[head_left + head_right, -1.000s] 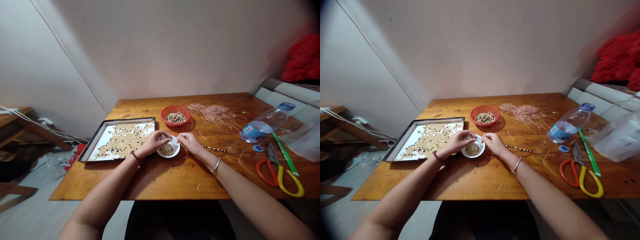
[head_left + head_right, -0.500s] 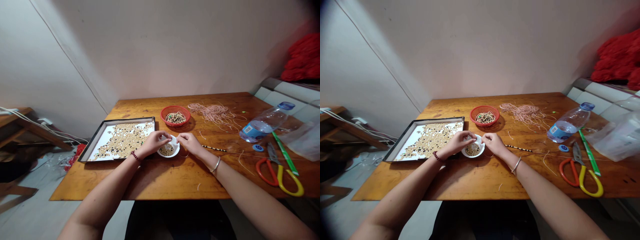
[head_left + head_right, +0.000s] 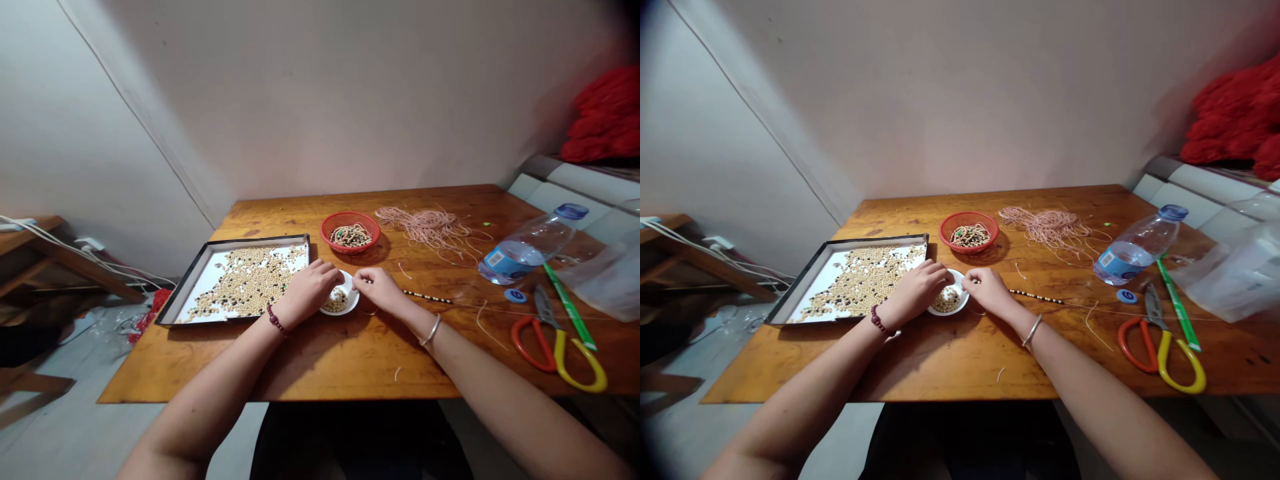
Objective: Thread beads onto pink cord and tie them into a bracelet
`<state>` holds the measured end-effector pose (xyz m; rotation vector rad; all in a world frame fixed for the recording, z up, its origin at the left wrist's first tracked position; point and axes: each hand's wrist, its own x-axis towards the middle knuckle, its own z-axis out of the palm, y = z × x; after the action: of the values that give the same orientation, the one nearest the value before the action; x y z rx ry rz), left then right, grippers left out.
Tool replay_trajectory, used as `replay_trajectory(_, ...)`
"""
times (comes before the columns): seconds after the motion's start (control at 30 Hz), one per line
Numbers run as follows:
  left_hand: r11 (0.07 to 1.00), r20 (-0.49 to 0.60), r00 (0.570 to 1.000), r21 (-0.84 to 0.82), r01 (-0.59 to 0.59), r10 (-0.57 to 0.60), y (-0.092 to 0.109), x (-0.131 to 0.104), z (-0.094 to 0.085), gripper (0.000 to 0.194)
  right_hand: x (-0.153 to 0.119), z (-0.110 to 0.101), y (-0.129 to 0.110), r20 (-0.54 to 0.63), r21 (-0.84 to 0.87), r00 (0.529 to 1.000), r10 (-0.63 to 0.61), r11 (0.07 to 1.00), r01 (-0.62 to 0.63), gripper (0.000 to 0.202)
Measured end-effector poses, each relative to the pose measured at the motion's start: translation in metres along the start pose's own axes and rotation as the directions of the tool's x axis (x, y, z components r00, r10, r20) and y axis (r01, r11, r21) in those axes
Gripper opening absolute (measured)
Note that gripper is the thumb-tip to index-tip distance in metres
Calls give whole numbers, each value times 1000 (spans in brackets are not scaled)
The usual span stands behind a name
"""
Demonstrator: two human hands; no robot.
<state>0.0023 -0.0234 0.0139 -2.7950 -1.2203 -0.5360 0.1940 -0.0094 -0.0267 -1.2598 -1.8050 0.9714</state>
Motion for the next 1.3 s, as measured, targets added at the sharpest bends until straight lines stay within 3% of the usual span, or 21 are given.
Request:
replay_trajectory(0.17, 997, 14, 1000, 69, -20, 19, 2, -1, 1, 17, -2, -1, -3, 1, -12, 1000, -12, 1000, 13, 19)
replay_trajectory(0.5, 957, 14, 987, -245, 157, -158, -4, -2, 11, 13, -3, -1, -6, 4, -44, 1000, 13, 999, -12, 21)
replay_trajectory(0.9, 803, 32, 974, -561, 203, -224, -6, 1, 12, 18, 2, -1, 2, 7, 57, 1000, 4, 998, -4, 20)
replay_trajectory(1.3, 779, 46, 971, -588, 217, -235, -10, 2, 16, 22, 1, -4, -3, 9, 143, 1000, -17, 990, 16, 19)
